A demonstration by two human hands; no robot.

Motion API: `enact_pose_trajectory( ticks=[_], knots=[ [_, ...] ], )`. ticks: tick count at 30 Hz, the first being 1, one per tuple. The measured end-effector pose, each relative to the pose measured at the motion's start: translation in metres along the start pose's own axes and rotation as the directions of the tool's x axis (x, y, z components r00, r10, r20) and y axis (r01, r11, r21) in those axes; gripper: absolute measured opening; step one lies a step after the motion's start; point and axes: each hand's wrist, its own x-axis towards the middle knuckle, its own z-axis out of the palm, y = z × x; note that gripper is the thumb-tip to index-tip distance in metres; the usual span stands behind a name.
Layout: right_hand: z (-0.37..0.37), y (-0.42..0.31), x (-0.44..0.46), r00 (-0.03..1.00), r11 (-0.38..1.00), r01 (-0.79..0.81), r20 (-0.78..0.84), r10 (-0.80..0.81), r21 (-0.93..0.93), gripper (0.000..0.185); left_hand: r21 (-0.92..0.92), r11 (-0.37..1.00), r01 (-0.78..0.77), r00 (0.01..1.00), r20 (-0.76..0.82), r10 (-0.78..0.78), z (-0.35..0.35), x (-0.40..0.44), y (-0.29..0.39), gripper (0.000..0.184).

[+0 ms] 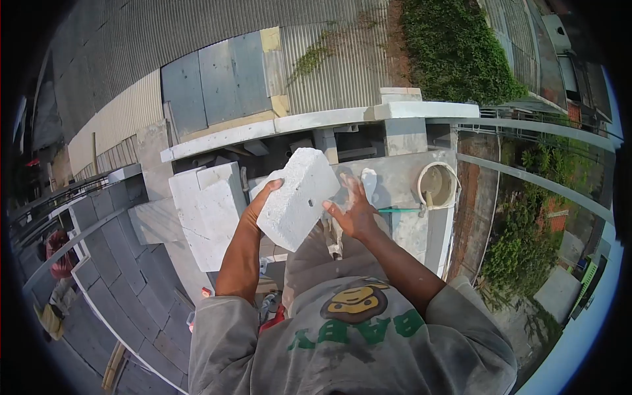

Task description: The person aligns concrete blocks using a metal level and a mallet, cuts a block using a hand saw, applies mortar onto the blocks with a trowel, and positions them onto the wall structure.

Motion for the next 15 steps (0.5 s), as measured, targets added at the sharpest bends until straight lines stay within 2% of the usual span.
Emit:
enact_pose_trajectory(
  ticks=[2,3,4,6,9,12,15],
  knots=[
    [-0.030,0.023,0.002,0.978,0.982,-0.187,-0.095,0.187,0.007,0.071,0.157,0.982,0.107,0.990,0.079,-0.120,0.046,0.011,0.004,0.077],
    [-0.042,0.049,0.000,0.960,0.961,-0.255,-0.094,0.265,0.102,0.074,0.235,0.961,0.147,0.978,0.110,-0.176,0.070,0.018,0.001,0.076],
    [-0.060,0.070,-0.004,0.935,0.917,-0.348,0.002,0.355,0.194,0.074,0.311,0.932,0.186,0.963,0.131,-0.236,0.092,0.026,-0.004,0.076],
    [-0.098,0.104,-0.014,0.856,0.778,-0.516,0.241,0.456,0.360,0.072,0.339,0.895,0.291,0.933,0.108,-0.344,0.114,0.056,-0.033,0.076],
    [-0.146,0.138,-0.059,0.786,0.475,-0.605,0.384,0.484,0.639,0.063,0.399,0.822,0.407,0.889,0.035,-0.457,0.175,0.077,-0.068,0.074],
    [-0.182,0.183,-0.105,0.859,0.251,-0.486,0.405,0.314,0.837,0.062,0.440,0.757,0.484,0.839,0.011,-0.544,0.227,0.106,-0.106,0.074],
    [-0.214,0.207,-0.138,0.896,0.097,-0.333,0.283,0.341,0.938,0.058,0.552,0.662,0.506,0.806,-0.028,-0.592,0.284,0.137,-0.129,0.076]
  ],
)
